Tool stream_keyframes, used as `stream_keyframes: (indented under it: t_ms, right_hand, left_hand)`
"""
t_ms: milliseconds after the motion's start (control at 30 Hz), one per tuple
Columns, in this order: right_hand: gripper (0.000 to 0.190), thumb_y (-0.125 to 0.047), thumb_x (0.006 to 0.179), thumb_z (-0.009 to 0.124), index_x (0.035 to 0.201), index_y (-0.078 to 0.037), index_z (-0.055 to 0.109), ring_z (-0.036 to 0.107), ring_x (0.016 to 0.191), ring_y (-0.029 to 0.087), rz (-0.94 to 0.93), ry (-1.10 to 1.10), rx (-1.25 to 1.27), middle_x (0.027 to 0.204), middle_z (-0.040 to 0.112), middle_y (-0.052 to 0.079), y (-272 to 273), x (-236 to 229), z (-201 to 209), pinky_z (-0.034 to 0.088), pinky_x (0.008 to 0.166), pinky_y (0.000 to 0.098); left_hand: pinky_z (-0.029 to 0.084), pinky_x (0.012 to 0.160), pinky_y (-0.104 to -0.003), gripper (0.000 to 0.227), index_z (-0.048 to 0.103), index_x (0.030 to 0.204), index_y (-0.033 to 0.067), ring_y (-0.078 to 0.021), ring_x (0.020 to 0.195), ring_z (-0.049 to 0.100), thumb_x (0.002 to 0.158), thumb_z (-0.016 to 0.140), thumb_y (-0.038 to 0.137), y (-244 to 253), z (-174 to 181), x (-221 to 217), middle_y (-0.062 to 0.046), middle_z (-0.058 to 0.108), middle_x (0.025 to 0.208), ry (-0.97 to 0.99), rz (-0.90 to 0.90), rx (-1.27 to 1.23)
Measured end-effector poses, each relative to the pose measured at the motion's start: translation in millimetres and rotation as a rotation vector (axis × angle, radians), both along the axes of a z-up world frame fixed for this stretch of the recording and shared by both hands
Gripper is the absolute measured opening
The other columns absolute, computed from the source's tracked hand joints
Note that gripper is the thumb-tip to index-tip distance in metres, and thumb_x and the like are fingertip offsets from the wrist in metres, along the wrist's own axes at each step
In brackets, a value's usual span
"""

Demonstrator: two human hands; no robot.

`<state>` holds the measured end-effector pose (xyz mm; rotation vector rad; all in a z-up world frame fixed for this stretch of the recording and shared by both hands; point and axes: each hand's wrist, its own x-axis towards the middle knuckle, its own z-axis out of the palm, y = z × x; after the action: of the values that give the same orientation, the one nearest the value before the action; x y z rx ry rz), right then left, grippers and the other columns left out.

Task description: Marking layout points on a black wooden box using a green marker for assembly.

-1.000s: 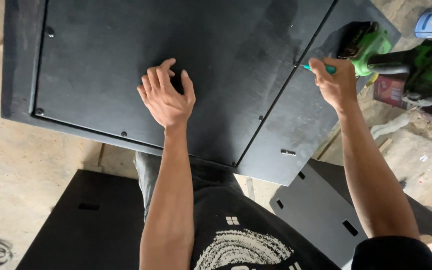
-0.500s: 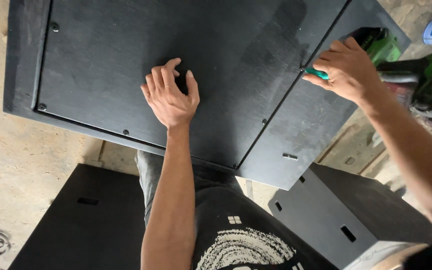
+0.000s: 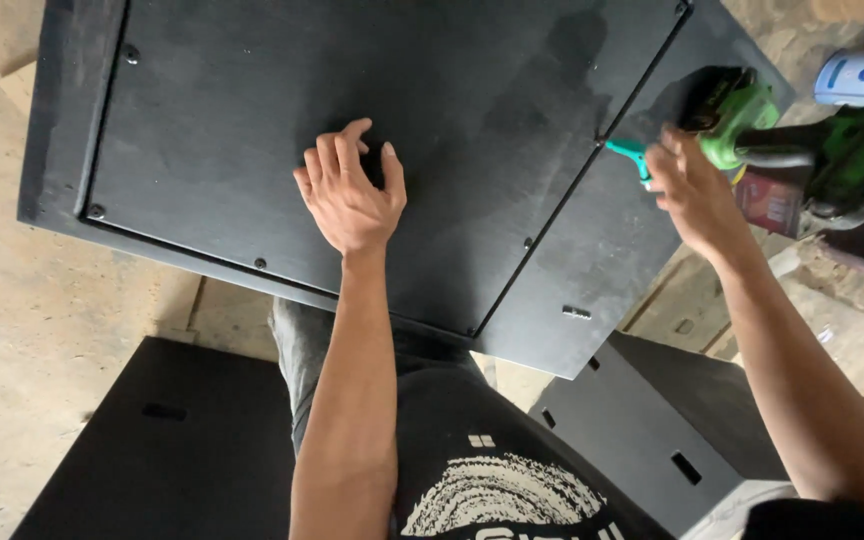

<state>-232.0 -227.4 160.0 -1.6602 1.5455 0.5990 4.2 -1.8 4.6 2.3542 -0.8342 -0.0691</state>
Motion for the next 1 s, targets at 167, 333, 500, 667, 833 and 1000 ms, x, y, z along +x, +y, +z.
stream_keyframes:
  t_ms: [167, 333, 500, 667, 833, 1000]
  right_hand:
    - [0.049, -0.026, 0.104, 0.057, 0.152, -0.017, 0.055, 0.078, 0.077, 0.027, 0.380, 0.296, 0.157, 0.106, 0.080, 0.011, 10, 15, 9, 0.055, 0.094, 0.0428]
    - [0.047, -0.018, 0.109, 0.035, 0.147, -0.029, 0.060, 0.031, 0.038, 0.012, 0.424, 0.289, -0.125, 0.146, 0.056, 0.018, -18, 57, 5, 0.024, 0.031, 0.0271]
    - [0.031, -0.010, 0.106, 0.042, 0.123, -0.002, 0.068, 0.054, 0.085, 0.019, 0.864, 0.392, 0.010, 0.144, 0.058, 0.018, -24, -15, -20, 0.049, 0.077, 0.0354]
    - [0.046, -0.016, 0.111, 0.033, 0.152, -0.016, 0.054, 0.032, 0.044, 0.014, 0.177, 0.234, 0.084, 0.123, 0.069, 0.021, 0, 66, 19, 0.031, 0.039, 0.0310]
    - [0.050, 0.000, 0.108, 0.029, 0.154, -0.008, 0.049, 0.068, 0.112, 0.040, 0.323, 0.589, 0.092, 0.156, 0.045, 0.023, -13, 43, 19, 0.057, 0.091, 0.0494]
    - [0.052, 0.000, 0.101, 0.039, 0.150, -0.013, 0.054, 0.053, 0.127, 0.034, 0.395, 0.224, 0.019, 0.152, 0.051, 0.017, -5, 50, 9, 0.041, 0.107, 0.0521]
  left_hand:
    - [0.039, 0.072, -0.041, 0.026, 0.065, 0.117, 0.0183, -0.0245, 0.079, 0.053, 0.094, 0.065, 0.031, 1, -1, -1, 0.002, 0.056, 0.092, 0.014, -0.007, 0.011]
    - [0.041, 0.073, -0.041, 0.026, 0.065, 0.116, 0.0180, -0.0244, 0.080, 0.055, 0.094, 0.065, 0.031, 1, 0, -1, 0.002, 0.057, 0.092, 0.024, -0.003, 0.019]
    - [0.040, 0.073, -0.042, 0.024, 0.066, 0.115, 0.0183, -0.0248, 0.080, 0.055, 0.095, 0.063, 0.032, -2, 4, 3, 0.002, 0.056, 0.091, 0.028, 0.015, -0.008]
    - [0.040, 0.073, -0.040, 0.024, 0.065, 0.114, 0.0182, -0.0242, 0.079, 0.054, 0.094, 0.064, 0.031, 1, 4, 0, 0.003, 0.056, 0.092, 0.032, -0.001, -0.009]
    - [0.040, 0.072, -0.041, 0.024, 0.066, 0.114, 0.0168, -0.0245, 0.078, 0.054, 0.096, 0.062, 0.032, 0, 2, 1, 0.002, 0.056, 0.092, 0.024, 0.016, -0.017]
    - [0.039, 0.071, -0.041, 0.023, 0.065, 0.113, 0.0175, -0.0250, 0.078, 0.053, 0.095, 0.064, 0.031, 3, 3, -1, 0.002, 0.055, 0.090, 0.013, 0.010, -0.010]
